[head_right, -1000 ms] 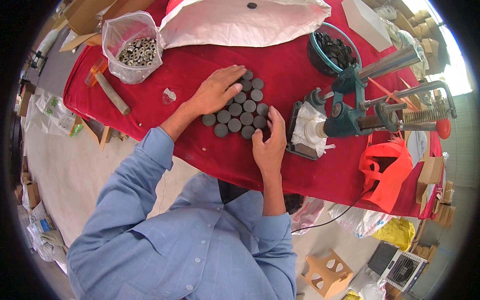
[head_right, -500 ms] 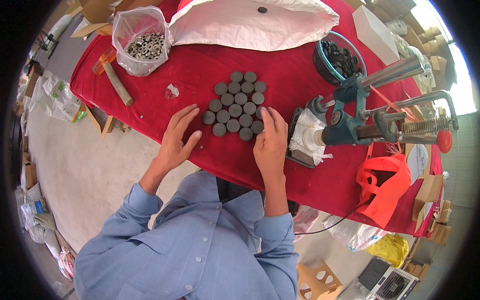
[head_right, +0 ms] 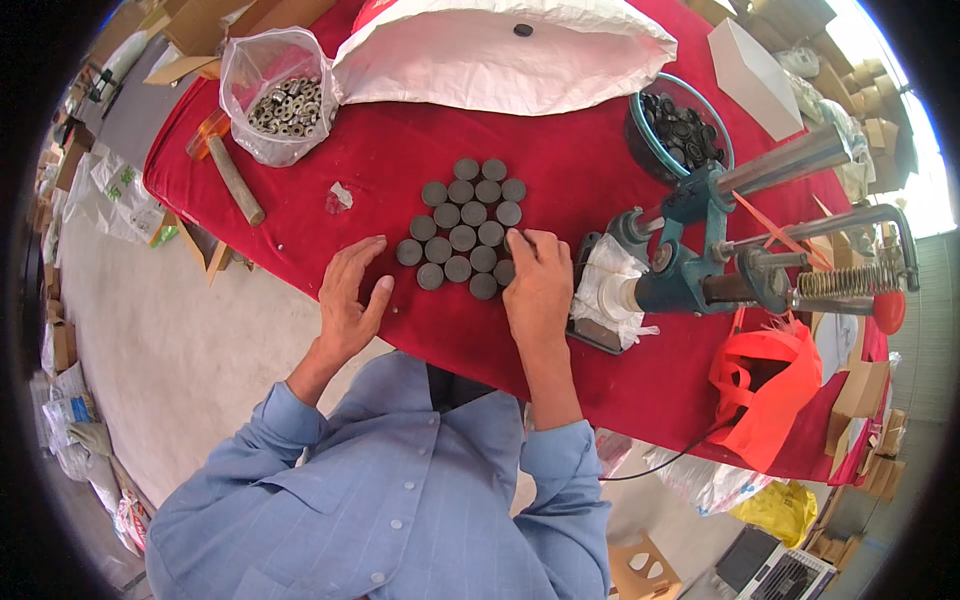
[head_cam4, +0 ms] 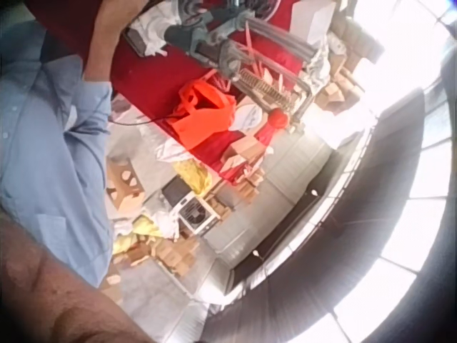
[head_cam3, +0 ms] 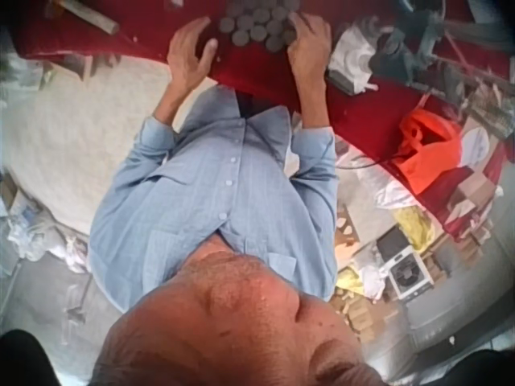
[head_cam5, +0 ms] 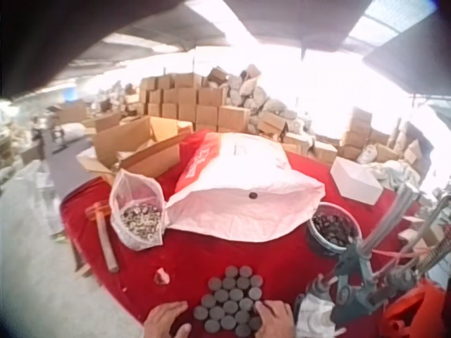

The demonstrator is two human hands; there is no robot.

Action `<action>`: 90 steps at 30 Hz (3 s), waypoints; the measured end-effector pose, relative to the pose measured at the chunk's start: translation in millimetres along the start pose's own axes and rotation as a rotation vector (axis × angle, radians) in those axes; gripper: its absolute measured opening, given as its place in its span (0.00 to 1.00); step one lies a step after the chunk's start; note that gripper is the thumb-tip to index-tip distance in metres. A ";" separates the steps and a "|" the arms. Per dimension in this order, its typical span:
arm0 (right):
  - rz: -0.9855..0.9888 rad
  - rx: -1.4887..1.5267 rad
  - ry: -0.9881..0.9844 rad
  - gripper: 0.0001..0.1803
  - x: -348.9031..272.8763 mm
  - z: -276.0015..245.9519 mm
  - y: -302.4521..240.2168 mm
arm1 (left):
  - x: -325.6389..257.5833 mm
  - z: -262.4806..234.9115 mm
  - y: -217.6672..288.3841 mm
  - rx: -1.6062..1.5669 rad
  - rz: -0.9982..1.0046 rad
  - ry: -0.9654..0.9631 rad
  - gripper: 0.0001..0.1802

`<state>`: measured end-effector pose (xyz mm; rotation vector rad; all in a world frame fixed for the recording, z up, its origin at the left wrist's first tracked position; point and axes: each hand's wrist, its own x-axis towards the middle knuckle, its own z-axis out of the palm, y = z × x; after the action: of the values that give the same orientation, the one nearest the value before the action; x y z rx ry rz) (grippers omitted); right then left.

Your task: The person assembles metal rings into rubber discs using a manual press at a workbench.

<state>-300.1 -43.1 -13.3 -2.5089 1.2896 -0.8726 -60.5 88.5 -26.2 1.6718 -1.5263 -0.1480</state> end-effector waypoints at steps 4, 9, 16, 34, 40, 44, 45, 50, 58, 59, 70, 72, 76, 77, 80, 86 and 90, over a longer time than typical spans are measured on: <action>0.012 -0.067 0.119 0.27 13.5 -6.7 2.6 | 1.3 4.0 1.1 0.029 0.040 0.040 0.23; -0.036 -0.036 0.043 0.26 29.3 -5.1 4.1 | 1.5 4.2 0.5 0.086 0.053 0.049 0.22; -0.058 -0.101 -0.029 0.22 34.0 5.1 7.2 | 2.5 6.3 2.6 0.099 0.071 0.066 0.23; -0.085 -0.220 0.028 0.22 43.9 22.5 -13.7 | -2.2 4.3 0.6 0.079 0.033 0.038 0.22; -0.072 -0.045 0.088 0.28 25.0 0.1 -5.4 | 2.7 -4.3 8.0 0.109 0.044 -0.138 0.39; 0.312 0.336 -0.073 0.35 -25.5 -29.9 -24.6 | 12.8 -0.4 21.3 0.152 0.045 -0.384 0.54; 0.324 0.334 -0.093 0.40 -34.8 -32.1 -28.2 | 16.9 5.2 23.1 0.148 0.055 -0.387 0.54; 0.254 0.304 -0.034 0.48 -45.4 -8.0 -22.8 | 37.1 38.2 21.9 0.183 0.101 -0.359 0.56; 0.242 0.380 0.000 0.42 -43.1 -6.8 -8.2 | 51.4 40.8 18.0 0.127 0.075 -0.344 0.54; 0.221 0.407 0.017 0.41 -46.6 -6.7 -6.4 | 49.5 37.0 16.3 0.095 0.064 -0.330 0.54; 0.155 0.354 0.101 0.39 -49.8 4.7 -9.3 | 49.0 7.0 4.3 0.154 0.062 -0.365 0.49; 0.178 0.400 0.124 0.38 -50.0 3.8 -10.8 | 77.2 10.5 6.3 0.022 0.070 -0.334 0.47; 0.193 0.387 0.125 0.38 -50.7 5.3 -9.4 | 145.3 46.6 3.6 -0.079 0.200 -0.333 0.37; 0.174 0.370 0.151 0.38 -51.2 7.5 -7.7 | 160.1 58.0 3.1 -0.079 0.205 -0.333 0.37; 0.163 0.363 0.179 0.39 -50.6 10.1 -7.5 | 179.0 90.6 0.5 -0.043 0.197 -0.520 0.32; 0.187 0.356 0.207 0.38 -49.0 6.9 -9.6 | 163.2 115.4 18.1 0.094 0.619 -0.666 0.32; 0.192 0.307 0.218 0.37 -52.0 8.2 -8.5 | 160.6 113.7 28.6 0.148 0.641 -0.720 0.31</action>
<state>-312.9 2.3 -38.1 -2.0653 1.3155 -1.2187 -109.9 -103.4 -10.2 1.1939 -2.5950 -0.3175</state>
